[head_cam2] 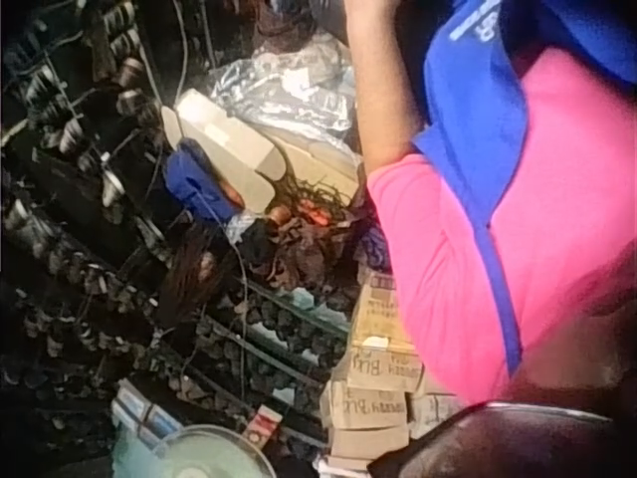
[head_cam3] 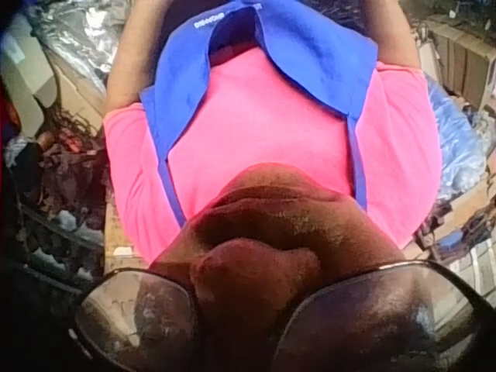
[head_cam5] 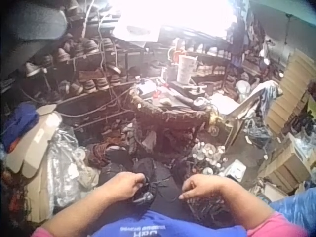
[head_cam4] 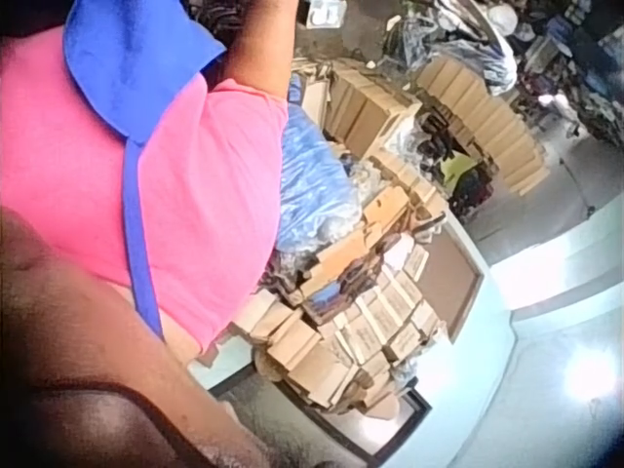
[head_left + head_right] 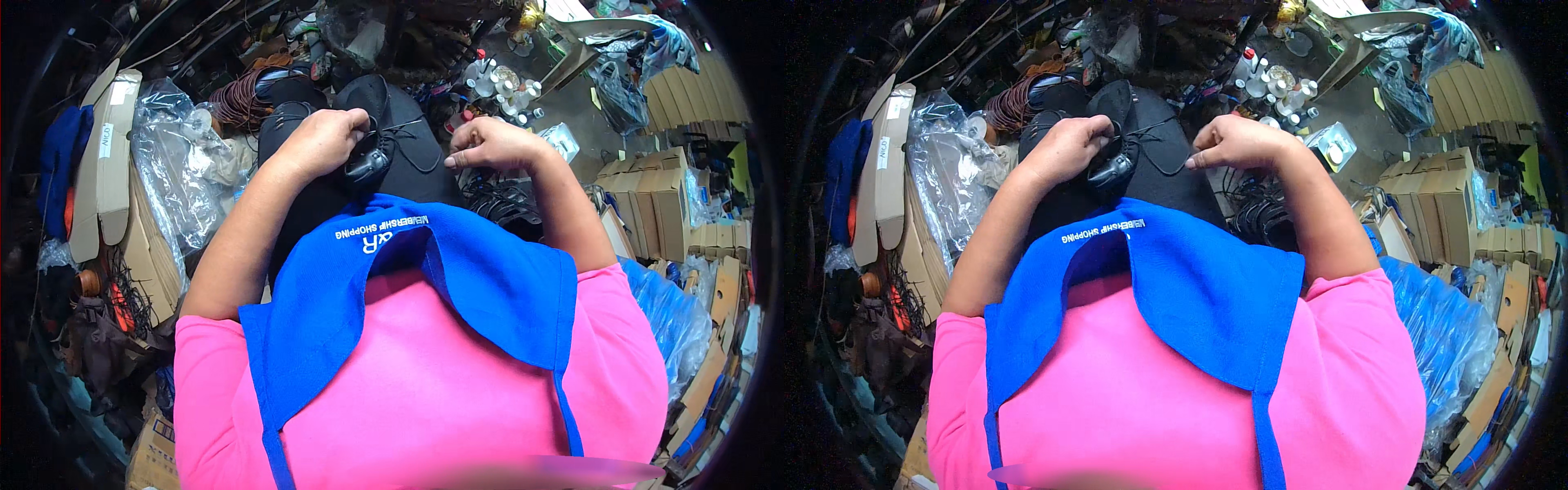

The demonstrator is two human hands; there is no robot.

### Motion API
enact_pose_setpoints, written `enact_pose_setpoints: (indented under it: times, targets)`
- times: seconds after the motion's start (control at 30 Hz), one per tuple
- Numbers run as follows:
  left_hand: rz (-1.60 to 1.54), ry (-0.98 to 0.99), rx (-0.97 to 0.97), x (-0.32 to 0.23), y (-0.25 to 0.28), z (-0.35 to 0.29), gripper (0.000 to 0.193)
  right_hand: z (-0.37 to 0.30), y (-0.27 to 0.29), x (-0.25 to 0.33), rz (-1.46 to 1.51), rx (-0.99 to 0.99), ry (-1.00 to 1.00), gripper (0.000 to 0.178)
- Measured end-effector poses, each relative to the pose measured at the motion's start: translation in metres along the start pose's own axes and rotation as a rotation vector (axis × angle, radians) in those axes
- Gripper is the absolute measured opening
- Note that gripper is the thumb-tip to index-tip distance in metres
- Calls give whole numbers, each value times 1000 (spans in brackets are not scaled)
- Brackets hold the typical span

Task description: Stitching or lacing a black leather shoe component by hand.

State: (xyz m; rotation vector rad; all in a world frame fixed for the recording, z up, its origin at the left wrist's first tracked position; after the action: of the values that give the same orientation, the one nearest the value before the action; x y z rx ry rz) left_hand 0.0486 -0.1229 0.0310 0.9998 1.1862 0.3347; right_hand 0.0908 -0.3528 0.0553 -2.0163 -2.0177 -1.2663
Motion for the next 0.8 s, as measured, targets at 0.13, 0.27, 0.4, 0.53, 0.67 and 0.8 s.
enact_pose_setpoints:
  times: [0.13,0.27,0.4,0.53,0.67,0.8]
  targets:
    - [-14,-24,-5,-2,-1,3,18,32,8,-24,246,-324,273,33]
    - [-3,-10,14,-3,1,6,18,63,-22,-38,445,-517,299,32]
    - [8,-36,19,4,-2,4,19,30,-19,-30,129,-416,238,17]
    - [-47,-76,-39,1,-4,2,19,19,22,12,-257,-832,509,13]
    - [-3,-70,-10,-2,-2,5,18,66,36,5,-574,-837,291,20]
    - [18,-55,-2,1,1,2,17,45,41,27,-502,-768,285,21]
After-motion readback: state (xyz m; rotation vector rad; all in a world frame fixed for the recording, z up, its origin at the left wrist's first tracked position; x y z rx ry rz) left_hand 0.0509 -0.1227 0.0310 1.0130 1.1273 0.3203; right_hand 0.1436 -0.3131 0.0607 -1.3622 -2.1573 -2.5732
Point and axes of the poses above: each hand's wrist, its own z-axis towards the middle knuckle, its own y-axis out of the back of the hand, x = y × z, the point moved 4 cm from there along z, towards the middle knuckle, and after that the axes turned 11 degrees about -y, right-handed, at the moved point
